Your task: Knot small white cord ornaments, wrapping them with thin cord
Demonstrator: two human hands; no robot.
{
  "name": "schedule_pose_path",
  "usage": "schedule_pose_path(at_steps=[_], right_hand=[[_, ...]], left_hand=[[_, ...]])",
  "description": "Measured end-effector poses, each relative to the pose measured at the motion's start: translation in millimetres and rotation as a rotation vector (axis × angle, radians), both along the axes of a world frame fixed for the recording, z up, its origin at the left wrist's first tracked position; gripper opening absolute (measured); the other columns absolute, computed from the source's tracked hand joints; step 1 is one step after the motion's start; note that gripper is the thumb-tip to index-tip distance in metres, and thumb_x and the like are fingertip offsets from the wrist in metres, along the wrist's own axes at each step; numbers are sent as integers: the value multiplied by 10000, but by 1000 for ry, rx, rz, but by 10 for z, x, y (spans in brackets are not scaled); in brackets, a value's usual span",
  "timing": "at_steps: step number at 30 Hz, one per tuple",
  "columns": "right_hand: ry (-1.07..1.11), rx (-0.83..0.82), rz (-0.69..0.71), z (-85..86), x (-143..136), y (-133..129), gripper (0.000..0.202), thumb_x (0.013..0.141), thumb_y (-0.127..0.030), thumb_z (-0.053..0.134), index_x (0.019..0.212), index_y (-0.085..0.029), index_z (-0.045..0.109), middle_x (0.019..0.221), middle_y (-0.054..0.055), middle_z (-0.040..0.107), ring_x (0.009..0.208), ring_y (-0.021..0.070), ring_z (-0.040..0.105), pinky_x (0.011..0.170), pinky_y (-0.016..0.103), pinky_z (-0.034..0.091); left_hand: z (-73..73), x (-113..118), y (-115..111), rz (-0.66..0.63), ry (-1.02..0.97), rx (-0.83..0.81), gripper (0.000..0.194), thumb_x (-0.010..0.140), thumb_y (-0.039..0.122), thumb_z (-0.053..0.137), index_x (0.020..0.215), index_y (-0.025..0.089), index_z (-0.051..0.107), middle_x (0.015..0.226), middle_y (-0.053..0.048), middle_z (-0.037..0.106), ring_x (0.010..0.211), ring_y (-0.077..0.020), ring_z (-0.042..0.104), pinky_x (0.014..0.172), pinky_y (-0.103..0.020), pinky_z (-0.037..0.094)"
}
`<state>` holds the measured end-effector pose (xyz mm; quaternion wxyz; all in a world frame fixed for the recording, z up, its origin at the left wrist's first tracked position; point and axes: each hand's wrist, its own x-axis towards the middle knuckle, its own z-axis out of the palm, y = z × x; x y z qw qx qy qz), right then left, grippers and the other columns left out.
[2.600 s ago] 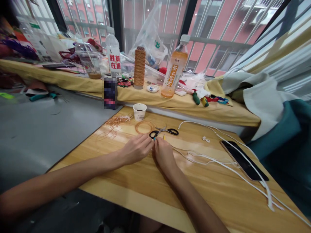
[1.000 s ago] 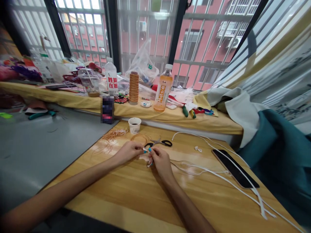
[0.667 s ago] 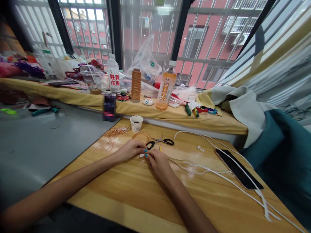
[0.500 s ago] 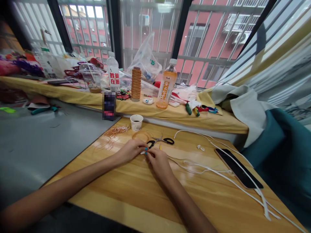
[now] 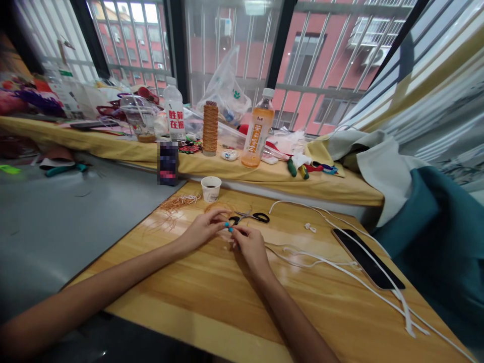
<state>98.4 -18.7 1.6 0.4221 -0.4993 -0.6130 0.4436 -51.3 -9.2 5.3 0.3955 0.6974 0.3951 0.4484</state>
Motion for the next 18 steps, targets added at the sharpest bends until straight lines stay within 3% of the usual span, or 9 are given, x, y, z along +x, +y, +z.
schedule_pose_path(at_steps=[4,7,14,18], right_hand=[[-29,30,-7,14,11,-12,255,669,-353,548,720,-136,672,442,-32,474,386,71,365,380,197,251],[-60,64,-7,52,2,-38,265,671,-356,547,726,-130,674,445,-31,467,419,79,383,401,197,265],[-103,72,17,29,-4,-28,271,683,-355,525,717,-124,663,442,-33,464,410,80,382,414,204,283],[-148,163,21,41,7,-34,233,704,-322,514,730,-141,658,489,-15,511,450,94,431,453,210,326]], left_hand=[[-30,25,22,-10,-82,-137,299,700,252,564,972,129,562,836,-57,644,742,-138,579,686,-249,435],[-63,50,8,37,-50,-111,210,684,265,574,838,130,619,801,-50,637,726,-137,562,669,-245,425],[-69,70,-55,130,-13,-89,152,689,255,547,751,148,635,710,-20,623,684,-130,541,627,-232,410],[-23,58,-38,160,-154,-267,123,642,250,577,667,133,603,593,13,564,567,-93,493,552,-208,383]])
